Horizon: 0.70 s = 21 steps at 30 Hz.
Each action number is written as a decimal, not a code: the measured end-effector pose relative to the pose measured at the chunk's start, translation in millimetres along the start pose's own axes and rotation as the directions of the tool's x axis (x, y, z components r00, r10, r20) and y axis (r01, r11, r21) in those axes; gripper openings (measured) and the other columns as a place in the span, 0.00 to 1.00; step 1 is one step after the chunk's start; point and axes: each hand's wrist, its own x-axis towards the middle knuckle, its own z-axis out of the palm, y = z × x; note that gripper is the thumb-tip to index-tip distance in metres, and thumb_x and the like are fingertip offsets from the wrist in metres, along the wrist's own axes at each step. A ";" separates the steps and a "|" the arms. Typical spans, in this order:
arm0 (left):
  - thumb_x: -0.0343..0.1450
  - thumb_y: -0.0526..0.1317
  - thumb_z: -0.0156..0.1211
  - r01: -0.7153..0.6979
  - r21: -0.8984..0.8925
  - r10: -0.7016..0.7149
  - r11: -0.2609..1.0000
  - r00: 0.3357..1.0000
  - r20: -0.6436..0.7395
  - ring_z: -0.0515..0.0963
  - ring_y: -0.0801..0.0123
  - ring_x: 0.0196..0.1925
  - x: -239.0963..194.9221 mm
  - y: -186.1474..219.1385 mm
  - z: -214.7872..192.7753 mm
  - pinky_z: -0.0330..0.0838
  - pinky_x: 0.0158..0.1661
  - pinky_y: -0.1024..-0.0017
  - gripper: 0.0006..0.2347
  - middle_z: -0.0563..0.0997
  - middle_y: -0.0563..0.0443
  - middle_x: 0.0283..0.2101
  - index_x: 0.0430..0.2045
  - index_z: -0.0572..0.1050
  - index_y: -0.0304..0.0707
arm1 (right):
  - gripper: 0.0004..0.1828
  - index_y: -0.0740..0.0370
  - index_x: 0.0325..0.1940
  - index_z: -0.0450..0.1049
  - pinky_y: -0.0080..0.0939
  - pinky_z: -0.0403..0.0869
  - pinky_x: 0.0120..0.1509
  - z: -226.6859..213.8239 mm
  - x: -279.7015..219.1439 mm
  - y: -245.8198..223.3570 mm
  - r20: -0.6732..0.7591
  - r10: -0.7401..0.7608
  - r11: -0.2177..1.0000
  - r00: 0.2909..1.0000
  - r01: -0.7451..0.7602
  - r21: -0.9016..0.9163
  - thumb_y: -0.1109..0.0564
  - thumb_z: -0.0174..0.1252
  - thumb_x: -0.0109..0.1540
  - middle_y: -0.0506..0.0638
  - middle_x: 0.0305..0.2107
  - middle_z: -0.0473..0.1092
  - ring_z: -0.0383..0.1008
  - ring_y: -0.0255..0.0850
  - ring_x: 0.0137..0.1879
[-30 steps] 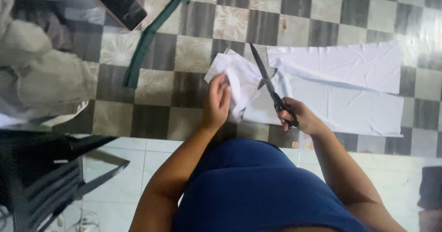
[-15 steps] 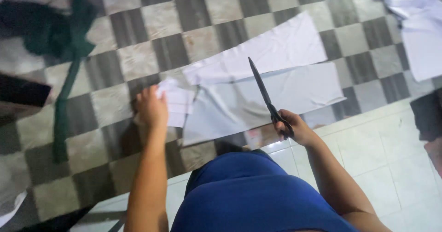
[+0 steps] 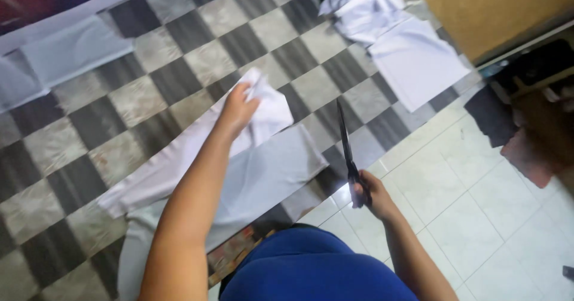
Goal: The person uses a pair of scissors to cut a large piece of white fabric laid out on a tiled floor. They make several cuts along the length and width of the material, separating it into smaller rectangular pieces.
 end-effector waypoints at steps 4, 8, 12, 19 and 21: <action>0.64 0.29 0.57 -0.251 -0.230 0.238 0.940 0.968 -0.084 0.65 0.33 0.60 102.8 104.8 129.1 0.62 0.59 0.51 0.23 0.67 0.21 0.55 0.54 0.61 0.19 | 0.23 0.69 0.33 0.69 0.37 0.70 0.18 -33.6 -16.3 -4.2 -0.080 0.008 1.000 0.997 -0.008 0.003 0.45 0.62 0.55 0.60 0.10 0.68 0.74 0.49 0.16; 0.59 0.49 0.59 0.107 -0.170 -0.125 0.980 0.988 -0.094 0.76 0.60 0.52 183.1 127.6 190.5 0.72 0.48 0.67 0.32 0.73 0.45 0.55 0.59 0.57 0.47 | 0.29 0.61 0.30 0.65 0.33 0.65 0.19 -34.7 -35.3 -18.9 -0.078 -0.013 1.000 0.997 0.012 -0.007 0.32 0.56 0.51 0.49 0.11 0.66 0.66 0.36 0.15; 0.60 0.46 0.59 -0.133 0.026 0.136 0.991 0.963 -0.231 0.80 0.55 0.49 225.9 59.8 195.9 0.70 0.51 0.69 0.32 0.70 0.35 0.57 0.60 0.57 0.47 | 0.27 0.61 0.26 0.63 0.36 0.66 0.21 -34.1 -32.1 -17.6 -0.085 0.093 0.995 0.992 -0.094 -0.015 0.34 0.56 0.52 0.52 0.10 0.65 0.66 0.39 0.16; 0.64 0.37 0.58 -0.459 0.579 0.451 0.674 0.876 0.170 0.72 0.54 0.53 66.7 -28.5 -42.8 0.61 0.56 0.65 0.15 0.73 0.40 0.51 0.45 0.74 0.35 | 0.22 0.58 0.29 0.63 0.29 0.63 0.19 -24.8 3.8 -23.7 0.365 0.257 0.964 0.895 -0.211 -0.161 0.41 0.63 0.51 0.48 0.14 0.66 0.70 0.35 0.17; 0.66 0.39 0.57 -0.172 0.806 0.166 0.567 0.982 0.093 0.74 0.54 0.54 4.0 -56.4 -113.6 0.65 0.54 0.61 0.14 0.74 0.44 0.49 0.46 0.75 0.42 | 0.28 0.66 0.35 0.70 0.38 0.72 0.23 -0.7 12.0 -49.6 0.445 0.316 0.947 0.838 -0.252 -0.198 0.40 0.68 0.49 0.58 0.13 0.70 0.75 0.46 0.20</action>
